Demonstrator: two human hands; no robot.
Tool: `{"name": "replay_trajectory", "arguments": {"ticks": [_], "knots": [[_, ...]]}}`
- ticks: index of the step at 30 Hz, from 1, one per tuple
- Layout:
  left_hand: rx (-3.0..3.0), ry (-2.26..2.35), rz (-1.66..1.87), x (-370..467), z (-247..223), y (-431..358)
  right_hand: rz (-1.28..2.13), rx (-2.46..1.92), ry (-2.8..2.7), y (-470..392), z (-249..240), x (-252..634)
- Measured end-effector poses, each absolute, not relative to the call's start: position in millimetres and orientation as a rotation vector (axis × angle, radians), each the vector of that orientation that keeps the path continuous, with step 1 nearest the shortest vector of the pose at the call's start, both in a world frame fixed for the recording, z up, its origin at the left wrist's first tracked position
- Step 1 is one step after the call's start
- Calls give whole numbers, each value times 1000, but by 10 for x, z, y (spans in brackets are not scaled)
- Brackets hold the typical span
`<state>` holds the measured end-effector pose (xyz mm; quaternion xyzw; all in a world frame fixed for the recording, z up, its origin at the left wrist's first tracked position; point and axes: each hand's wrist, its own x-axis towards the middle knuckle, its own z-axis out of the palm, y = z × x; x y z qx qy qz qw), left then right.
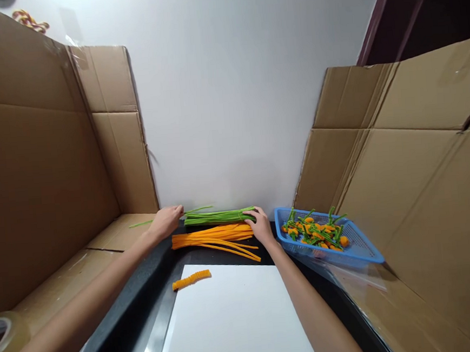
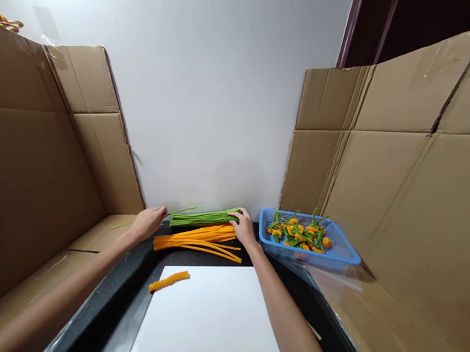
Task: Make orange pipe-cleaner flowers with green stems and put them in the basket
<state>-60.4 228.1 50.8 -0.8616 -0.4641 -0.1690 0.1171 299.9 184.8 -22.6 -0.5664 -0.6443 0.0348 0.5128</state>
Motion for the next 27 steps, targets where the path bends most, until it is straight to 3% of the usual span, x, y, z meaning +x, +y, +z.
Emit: {"name": "replay_trajectory", "arguments": {"ticks": [3, 7, 11, 14, 16, 22, 27], "knots": [[-2503, -1560, -749, -746, 525, 2191, -32, -1464, -1340, 1864, -189, 2954], [-2809, -1580, -1506, -482, 610, 1910, -54, -1362, -1358, 1731, 174, 2713], [-3040, -1685, -2532, -5, 728, 1490, 241, -1080, -1492, 1377, 654, 2226], [-2983, -1802, -2859, 238, 733, 1168, 524, -934, -1305, 1089, 843, 1875], [-3070, -1750, -2815, 320, 686, 982, 715, -852, -1183, 934, 870, 1731], [-3605, -1423, -2052, 179, 466, 696, 1019, -756, -999, 584, 844, 1732], [-3194, -1349, -1237, -240, 165, 707, 1086, -905, -1332, 284, 983, 1952]]}}
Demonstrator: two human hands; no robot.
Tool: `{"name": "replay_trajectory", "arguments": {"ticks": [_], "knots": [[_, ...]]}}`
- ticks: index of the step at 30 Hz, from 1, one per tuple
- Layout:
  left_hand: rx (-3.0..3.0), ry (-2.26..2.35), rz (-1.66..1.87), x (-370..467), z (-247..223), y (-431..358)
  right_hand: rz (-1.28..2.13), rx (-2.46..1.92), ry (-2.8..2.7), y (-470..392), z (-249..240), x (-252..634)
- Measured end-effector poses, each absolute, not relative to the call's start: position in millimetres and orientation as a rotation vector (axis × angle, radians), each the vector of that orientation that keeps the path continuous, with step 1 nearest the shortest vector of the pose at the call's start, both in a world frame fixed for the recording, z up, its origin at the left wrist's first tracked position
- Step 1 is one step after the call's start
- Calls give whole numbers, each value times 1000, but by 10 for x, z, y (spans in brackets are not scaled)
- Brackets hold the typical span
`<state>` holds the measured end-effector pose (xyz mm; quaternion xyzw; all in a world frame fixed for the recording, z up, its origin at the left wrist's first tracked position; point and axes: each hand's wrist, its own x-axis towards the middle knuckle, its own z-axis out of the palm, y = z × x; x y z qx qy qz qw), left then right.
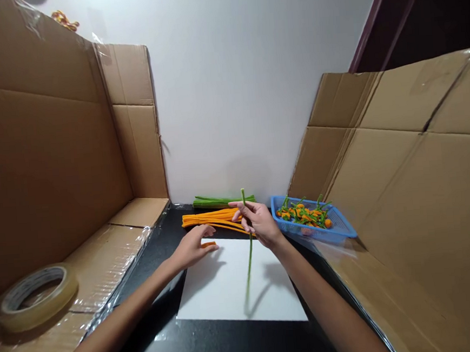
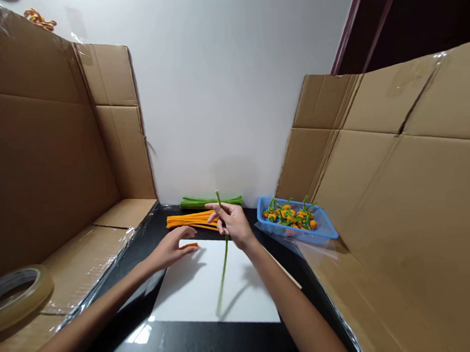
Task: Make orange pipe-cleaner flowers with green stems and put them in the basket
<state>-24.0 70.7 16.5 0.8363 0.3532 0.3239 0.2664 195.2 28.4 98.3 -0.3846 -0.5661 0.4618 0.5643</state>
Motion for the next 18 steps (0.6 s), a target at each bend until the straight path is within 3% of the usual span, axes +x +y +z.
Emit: {"name": "replay_trajectory", "arguments": {"ticks": [3, 8, 13, 18], "knots": [[2450, 1087, 713, -369, -52, 744, 1027, -1120, -1722, 131, 1021, 2089], [2452, 1117, 789, -357, -291, 823, 504, -1511, -2048, -30, 705, 2213], [2355, 1004, 873, -352, -325, 837, 497, -1588, -2051, -89, 219, 2165], [2248, 861, 985, -335, -228, 725, 495, -1451, -2096, -84, 86, 2108]]}}
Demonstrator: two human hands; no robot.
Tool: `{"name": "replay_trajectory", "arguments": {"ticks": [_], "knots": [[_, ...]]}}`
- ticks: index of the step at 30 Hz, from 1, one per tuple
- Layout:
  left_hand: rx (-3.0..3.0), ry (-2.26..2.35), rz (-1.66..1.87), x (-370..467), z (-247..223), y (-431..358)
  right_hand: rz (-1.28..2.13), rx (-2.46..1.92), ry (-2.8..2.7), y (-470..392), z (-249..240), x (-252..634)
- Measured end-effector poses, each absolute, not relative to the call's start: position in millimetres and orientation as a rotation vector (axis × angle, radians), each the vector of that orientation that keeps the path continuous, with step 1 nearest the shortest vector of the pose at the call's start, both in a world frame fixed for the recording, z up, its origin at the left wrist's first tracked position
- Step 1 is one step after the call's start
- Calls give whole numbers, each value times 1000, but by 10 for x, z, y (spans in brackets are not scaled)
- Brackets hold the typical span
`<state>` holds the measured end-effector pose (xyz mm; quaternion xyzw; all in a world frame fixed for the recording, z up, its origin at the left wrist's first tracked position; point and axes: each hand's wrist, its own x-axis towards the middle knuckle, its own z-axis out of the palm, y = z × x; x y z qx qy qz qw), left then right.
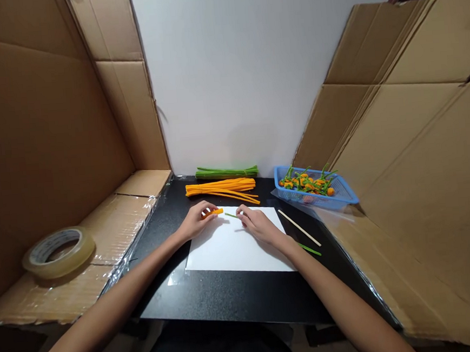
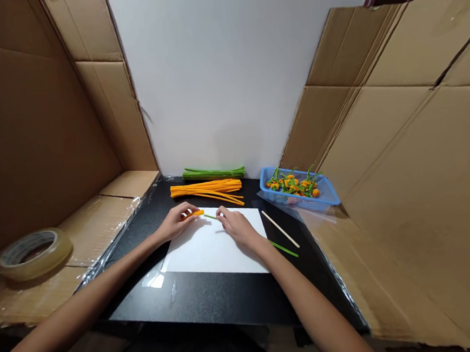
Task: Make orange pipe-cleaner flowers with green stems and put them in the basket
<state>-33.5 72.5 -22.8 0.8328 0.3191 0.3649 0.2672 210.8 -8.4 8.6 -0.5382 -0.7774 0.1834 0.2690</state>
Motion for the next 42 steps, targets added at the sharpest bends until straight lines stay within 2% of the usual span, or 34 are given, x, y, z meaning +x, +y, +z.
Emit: {"name": "replay_trajectory", "arguments": {"ticks": [8, 17, 29, 42], "knots": [[2159, 780, 966, -288, -120, 621, 177, -1332, -1949, -114, 136, 2196], [1957, 753, 945, -227, -120, 571, 78, -1261, -1903, -171, 179, 2136], [1930, 762, 951, -195, -72, 523, 132, -1282, -1922, -199, 287, 2191], [2077, 725, 938, -126, -39, 400, 130, -1280, -1934, -244, 150, 2032]]}}
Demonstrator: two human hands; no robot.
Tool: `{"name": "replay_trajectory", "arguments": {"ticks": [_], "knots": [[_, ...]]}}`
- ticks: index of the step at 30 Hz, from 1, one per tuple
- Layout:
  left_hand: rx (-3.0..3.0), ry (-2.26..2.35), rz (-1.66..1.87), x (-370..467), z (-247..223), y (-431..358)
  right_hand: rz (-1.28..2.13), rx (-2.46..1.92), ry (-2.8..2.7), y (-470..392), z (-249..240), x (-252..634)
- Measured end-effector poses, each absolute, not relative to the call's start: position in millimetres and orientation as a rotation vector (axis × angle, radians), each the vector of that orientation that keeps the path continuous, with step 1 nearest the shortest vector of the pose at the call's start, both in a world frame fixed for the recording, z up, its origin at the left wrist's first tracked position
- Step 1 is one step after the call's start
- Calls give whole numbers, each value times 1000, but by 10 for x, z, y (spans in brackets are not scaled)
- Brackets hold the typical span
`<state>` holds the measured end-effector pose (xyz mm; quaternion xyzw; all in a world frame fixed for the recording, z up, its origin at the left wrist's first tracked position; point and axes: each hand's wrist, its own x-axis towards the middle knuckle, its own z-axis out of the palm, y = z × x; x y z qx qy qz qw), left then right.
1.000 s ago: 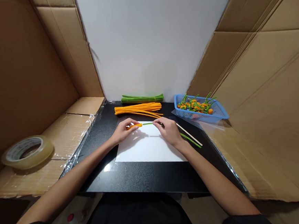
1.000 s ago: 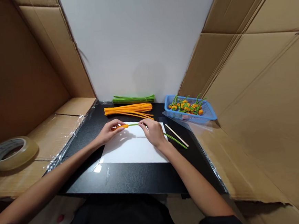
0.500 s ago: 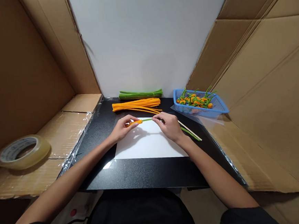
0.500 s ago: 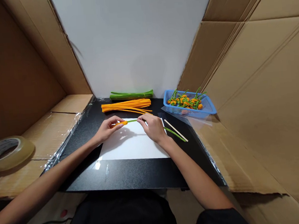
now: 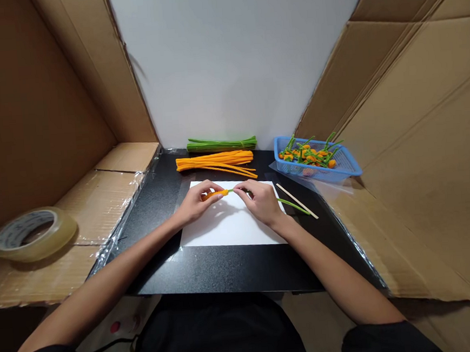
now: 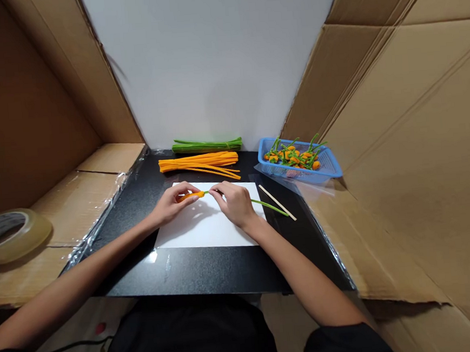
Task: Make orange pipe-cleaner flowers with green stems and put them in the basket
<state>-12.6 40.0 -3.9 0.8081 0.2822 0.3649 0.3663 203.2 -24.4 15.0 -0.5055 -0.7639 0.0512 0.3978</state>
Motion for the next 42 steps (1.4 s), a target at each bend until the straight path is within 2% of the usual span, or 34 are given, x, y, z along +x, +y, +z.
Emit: {"name": "replay_trajectory", "arguments": {"ticks": [15, 42], "knots": [[2242, 704, 914, -131, -48, 382, 441, -1285, -1915, -227, 131, 1998], [2387, 670, 744, -163, -62, 434, 411, -1330, -2097, -216, 77, 1990]]}}
